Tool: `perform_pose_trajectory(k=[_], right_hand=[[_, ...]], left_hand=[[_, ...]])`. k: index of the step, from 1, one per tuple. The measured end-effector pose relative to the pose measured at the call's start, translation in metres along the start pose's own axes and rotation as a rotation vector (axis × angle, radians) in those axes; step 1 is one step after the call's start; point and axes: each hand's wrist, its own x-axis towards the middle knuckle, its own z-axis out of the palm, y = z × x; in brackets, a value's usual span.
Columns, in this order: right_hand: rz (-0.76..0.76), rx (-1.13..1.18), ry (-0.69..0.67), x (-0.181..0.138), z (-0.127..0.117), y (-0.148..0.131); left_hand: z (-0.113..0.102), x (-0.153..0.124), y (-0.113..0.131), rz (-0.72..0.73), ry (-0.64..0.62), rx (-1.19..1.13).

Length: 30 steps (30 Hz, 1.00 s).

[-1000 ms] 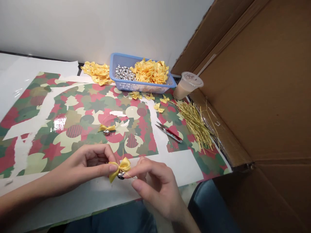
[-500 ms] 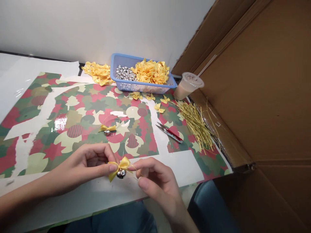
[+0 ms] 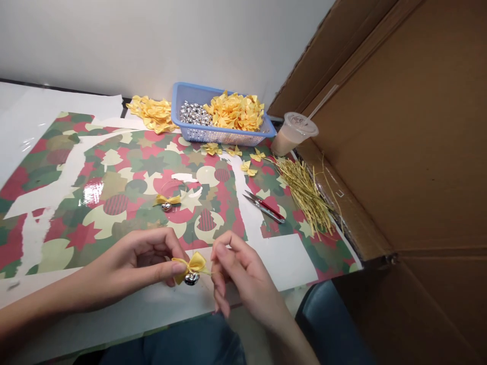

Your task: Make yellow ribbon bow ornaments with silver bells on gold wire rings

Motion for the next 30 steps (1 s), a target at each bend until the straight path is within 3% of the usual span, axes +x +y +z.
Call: perform_pose_trajectory(k=[5, 8, 16, 21, 30], right_hand=[[-0.085, -0.303, -0.125, 0.004, -0.005, -0.011], [-0.094, -0.457, -0.109, 0.006, -0.005, -0.018], [0.077, -0.364, -0.275, 0.007, -0.011, -0.024], [-0.165, -0.51, -0.081, 0.006, -0.007, -0.023], [-0.293, -0.576, 0.087, 0.009, 0.004, -0.012]], left_hand=[[0.001, 0.0, 0.004, 0.005, -0.029, -0.075], [0.0, 0.0, 0.003, -0.01, -0.042, -0.108], [0.0, 0.001, 0.001, -0.01, -0.02, -0.142], [-0.002, 0.001, 0.0, 0.019, 0.055, -0.142], [-0.001, 0.001, 0.002, 0.022, 0.051, -0.163]])
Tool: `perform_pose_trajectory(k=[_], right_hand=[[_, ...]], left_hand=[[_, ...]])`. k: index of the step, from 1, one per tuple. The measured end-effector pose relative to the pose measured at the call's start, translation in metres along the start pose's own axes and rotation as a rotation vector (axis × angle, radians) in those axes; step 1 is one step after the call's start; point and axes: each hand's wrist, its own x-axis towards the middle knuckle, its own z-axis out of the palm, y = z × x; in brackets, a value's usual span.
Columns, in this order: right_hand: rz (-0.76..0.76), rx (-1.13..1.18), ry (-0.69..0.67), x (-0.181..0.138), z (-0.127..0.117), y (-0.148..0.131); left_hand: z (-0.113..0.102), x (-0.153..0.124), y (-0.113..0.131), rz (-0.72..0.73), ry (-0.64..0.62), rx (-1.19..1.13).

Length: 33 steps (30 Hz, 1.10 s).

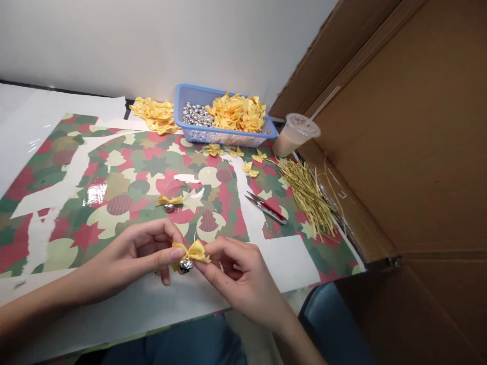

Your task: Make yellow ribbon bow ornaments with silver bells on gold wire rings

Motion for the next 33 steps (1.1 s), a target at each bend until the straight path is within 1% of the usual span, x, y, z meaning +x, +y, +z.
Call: perform_pose_trajectory(k=[4, 9, 16, 19, 23, 26, 30, 33], right_hand=[[-0.036, -0.053, 0.028, -0.0023, 0.0004, 0.0026], [-0.04, -0.069, 0.043, -0.0045, 0.0017, 0.0034], [-0.022, -0.101, 0.022, -0.006, 0.0013, 0.0011], [-0.037, -0.117, 0.028, -0.0063, 0.0004, 0.0002], [-0.114, -0.161, 0.059, -0.0055, -0.0014, -0.0013], [-0.203, -0.206, 0.099, -0.0048, -0.002, -0.0023], [-0.315, -0.256, 0.132, -0.0031, -0.0006, -0.0002], [-0.334, -0.275, 0.134, -0.0013, 0.0013, 0.0024]], left_hand=[[0.002, -0.0008, 0.0008, 0.003, -0.001, -0.002], [0.0028, -0.0007, 0.0005, 0.009, -0.015, 0.011], [0.0031, -0.001, 0.0003, 0.036, -0.025, 0.008], [0.0037, -0.0017, 0.0, 0.043, -0.027, 0.027], [0.0034, -0.0031, -0.0011, 0.062, -0.02, 0.063], [0.0031, -0.0035, -0.0003, 0.066, -0.006, 0.055], [0.0017, -0.0015, 0.0008, 0.011, 0.023, -0.013], [-0.0005, 0.0005, -0.0001, -0.034, 0.015, -0.059]])
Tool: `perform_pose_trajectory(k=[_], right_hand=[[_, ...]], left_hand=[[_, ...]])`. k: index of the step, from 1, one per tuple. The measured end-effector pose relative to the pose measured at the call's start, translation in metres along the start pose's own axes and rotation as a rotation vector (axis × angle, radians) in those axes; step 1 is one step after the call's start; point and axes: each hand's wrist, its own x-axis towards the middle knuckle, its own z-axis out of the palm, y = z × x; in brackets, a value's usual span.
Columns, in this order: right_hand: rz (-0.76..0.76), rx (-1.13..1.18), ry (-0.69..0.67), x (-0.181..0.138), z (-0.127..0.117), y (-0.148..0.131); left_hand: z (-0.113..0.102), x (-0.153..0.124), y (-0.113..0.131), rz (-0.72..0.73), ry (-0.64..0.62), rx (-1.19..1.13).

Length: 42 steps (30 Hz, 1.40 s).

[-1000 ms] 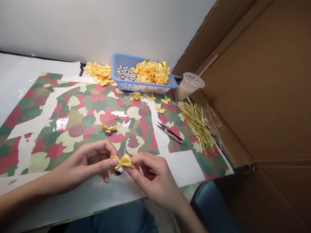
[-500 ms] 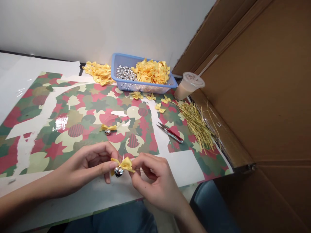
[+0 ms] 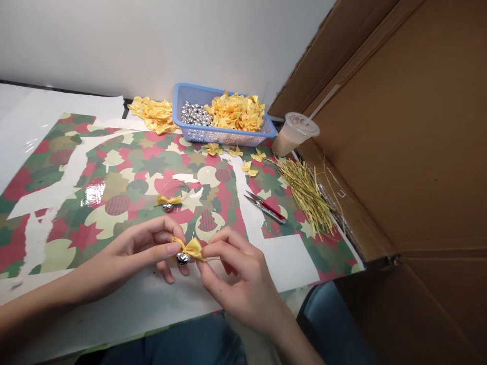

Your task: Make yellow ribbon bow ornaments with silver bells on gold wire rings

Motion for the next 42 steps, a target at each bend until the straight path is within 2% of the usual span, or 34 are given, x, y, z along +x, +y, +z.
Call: perform_pose_trajectory(k=[6, 10, 13, 15, 17, 19, 24, 25, 28, 30, 34, 42], right_hand=[[0.041, -0.023, -0.025, 0.0, -0.001, -0.003], [0.003, -0.029, -0.026, 0.001, -0.009, -0.004], [0.014, -0.022, 0.074, 0.003, -0.018, 0.004], [0.085, 0.049, 0.162, 0.007, -0.023, 0.011], [0.16, 0.145, 0.159, 0.014, -0.027, 0.016], [0.184, 0.222, 0.025, 0.024, -0.03, 0.018], [0.243, 0.486, -0.785, 0.058, -0.027, 0.013], [0.238, 0.511, -0.892, 0.065, -0.024, 0.013], [0.227, 0.655, -1.061, 0.085, -0.015, 0.02], [0.215, 0.719, -1.086, 0.096, -0.012, 0.027], [0.165, 0.732, -0.984, 0.11, -0.017, 0.035], [0.141, 0.649, -0.846, 0.107, -0.033, 0.038]], left_hand=[[-0.002, 0.002, 0.0, -0.058, -0.003, -0.029], [-0.002, 0.002, 0.002, -0.071, -0.007, -0.011], [-0.004, 0.002, 0.003, -0.08, -0.009, 0.001], [-0.006, 0.002, 0.004, -0.093, -0.015, 0.017], [-0.009, 0.001, 0.005, -0.103, -0.036, 0.03], [-0.011, 0.001, 0.007, -0.112, -0.073, 0.034], [-0.021, -0.001, 0.017, -0.132, -0.122, 0.027], [-0.024, -0.001, 0.02, -0.135, -0.12, 0.016], [-0.032, -0.002, 0.025, -0.147, -0.113, -0.006], [-0.036, -0.002, 0.025, -0.139, -0.103, -0.023], [-0.04, -0.001, 0.021, -0.152, -0.102, -0.042], [-0.037, 0.003, 0.021, -0.15, -0.059, -0.07]])
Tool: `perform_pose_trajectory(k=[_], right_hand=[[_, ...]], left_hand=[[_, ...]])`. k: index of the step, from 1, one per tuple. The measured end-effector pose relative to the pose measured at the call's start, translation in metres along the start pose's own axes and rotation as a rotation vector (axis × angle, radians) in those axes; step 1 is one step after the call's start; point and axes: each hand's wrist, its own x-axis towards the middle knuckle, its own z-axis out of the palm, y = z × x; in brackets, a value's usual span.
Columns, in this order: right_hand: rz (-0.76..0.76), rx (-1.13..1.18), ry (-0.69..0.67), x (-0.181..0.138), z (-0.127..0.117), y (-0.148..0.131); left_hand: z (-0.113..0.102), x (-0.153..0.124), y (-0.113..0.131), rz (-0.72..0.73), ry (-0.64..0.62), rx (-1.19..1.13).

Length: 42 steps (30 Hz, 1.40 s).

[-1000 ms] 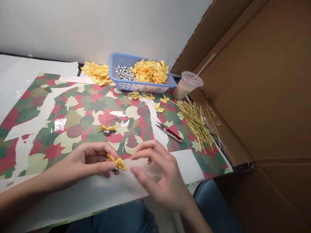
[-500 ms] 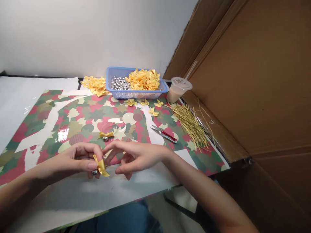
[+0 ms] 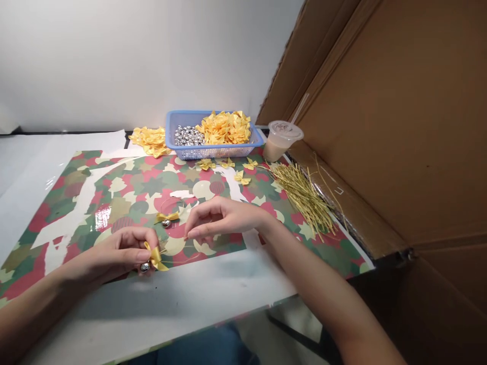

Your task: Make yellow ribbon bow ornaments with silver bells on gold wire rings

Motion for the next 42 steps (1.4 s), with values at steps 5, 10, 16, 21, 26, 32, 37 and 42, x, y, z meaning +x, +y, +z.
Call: perform_pose_trajectory(k=[5, 10, 16, 21, 26, 32, 37, 42], right_hand=[[0.051, -0.126, 0.098, -0.006, -0.002, -0.005], [0.023, -0.282, 0.216, -0.007, -0.008, -0.006], [-0.001, -0.446, 0.361, -0.011, -0.018, -0.002], [0.004, -0.512, 0.502, -0.014, -0.026, 0.001], [0.0, -0.578, 0.698, -0.015, -0.037, 0.009], [-0.016, -0.706, 0.945, -0.015, -0.046, 0.017], [-0.021, -0.773, 1.04, -0.014, -0.047, 0.017], [-0.01, -0.821, 1.059, -0.012, -0.045, 0.016]], left_hand=[[0.002, 0.0, 0.001, -0.015, 0.048, -0.015], [0.001, 0.0, -0.001, -0.024, 0.075, 0.01], [0.0, 0.0, -0.002, -0.022, 0.062, 0.017], [-0.001, 0.001, -0.004, -0.013, 0.052, 0.021], [-0.001, 0.001, -0.004, -0.004, 0.036, 0.03], [0.001, -0.001, -0.004, -0.002, 0.042, 0.058], [0.001, -0.001, -0.005, 0.003, 0.056, 0.071], [0.002, 0.0, -0.005, 0.014, 0.049, 0.072]])
